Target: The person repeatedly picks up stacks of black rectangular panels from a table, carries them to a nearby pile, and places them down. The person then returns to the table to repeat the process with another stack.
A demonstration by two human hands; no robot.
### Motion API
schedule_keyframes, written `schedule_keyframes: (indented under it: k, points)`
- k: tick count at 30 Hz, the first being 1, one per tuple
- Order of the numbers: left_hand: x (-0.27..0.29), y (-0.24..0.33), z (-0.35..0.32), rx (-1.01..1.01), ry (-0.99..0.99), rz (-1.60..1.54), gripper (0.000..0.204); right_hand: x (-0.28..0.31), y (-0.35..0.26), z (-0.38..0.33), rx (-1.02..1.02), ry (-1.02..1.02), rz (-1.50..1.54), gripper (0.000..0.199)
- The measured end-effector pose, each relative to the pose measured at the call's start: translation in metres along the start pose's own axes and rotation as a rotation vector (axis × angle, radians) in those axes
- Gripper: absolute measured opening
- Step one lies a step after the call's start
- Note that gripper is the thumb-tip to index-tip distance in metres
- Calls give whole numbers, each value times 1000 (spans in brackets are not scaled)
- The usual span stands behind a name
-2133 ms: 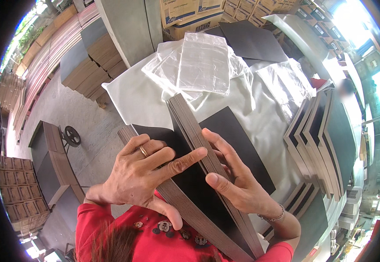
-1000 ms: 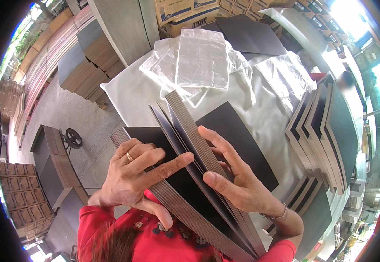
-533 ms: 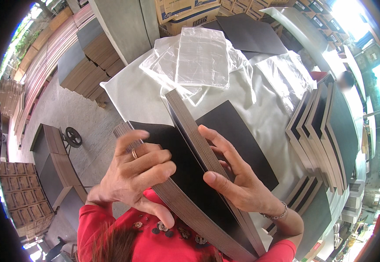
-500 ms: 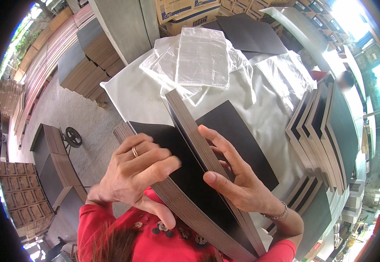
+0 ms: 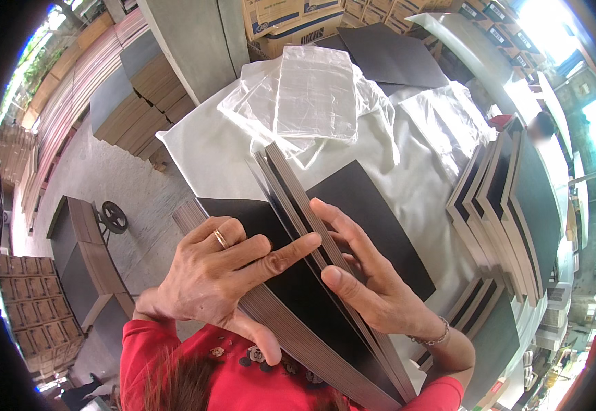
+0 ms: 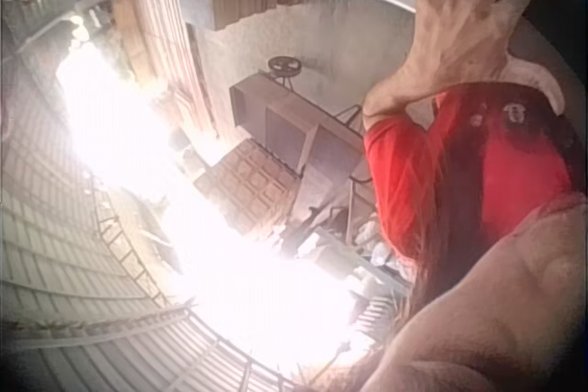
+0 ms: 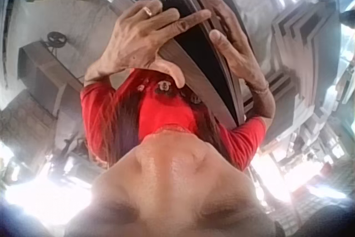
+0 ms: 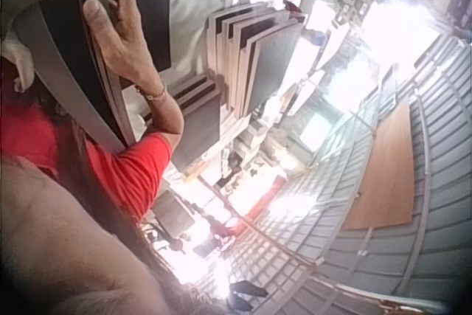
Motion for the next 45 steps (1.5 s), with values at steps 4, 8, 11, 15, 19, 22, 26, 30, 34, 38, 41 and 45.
schedule_keyframes:
  k: [4, 8, 11, 15, 19, 22, 26, 30, 34, 38, 41, 45]
  points:
    - [6, 2, -1, 3, -88, 3, 104, 0, 0, 0, 23, 2, -30, 63]
    - [5, 1, -5, 4, -76, -1, 104, 1, 1, 0, 31, -3, -47, 63]
    - [5, 1, -6, 9, -65, 0, 103, 1, 1, 0, 28, 0, -32, 63]
    - [5, 2, -7, 17, -58, -12, 103, 0, 0, 2, 78, 19, -59, 64]
    - [5, 1, -9, 20, -57, -16, 102, -1, 0, 1, 56, 17, -70, 64]
    - [5, 1, -11, 21, -63, -19, 101, -1, 0, 0, 17, 7, -27, 64]
    - [8, 2, -8, 32, -81, -17, 100, 0, 0, 2, 62, 17, -63, 64]
    - [6, 2, -9, 14, -68, -8, 100, 1, 1, 0, 53, -1, -37, 63]
    - [5, 2, -9, 16, -74, -15, 100, 1, 1, 0, 55, -5, -32, 62]
    - [7, 2, -9, 19, -81, -19, 99, 1, 1, 1, 52, 3, -42, 63]
    - [6, 2, -10, 26, -85, -23, 96, 2, 1, 1, 54, 16, -62, 64]
    - [6, -1, -13, -11, 105, -56, 83, 2, 1, -1, 4, 19, -7, 64]
Point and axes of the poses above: each hand's wrist, its own z-axis towards the middle knuckle, its own x-axis out of the back of the hand, y = z × x, the point moved 4 cm from there along z, towards the middle knuckle, and after that the axes turned 1 degree about -y, right-handed, at the moved point
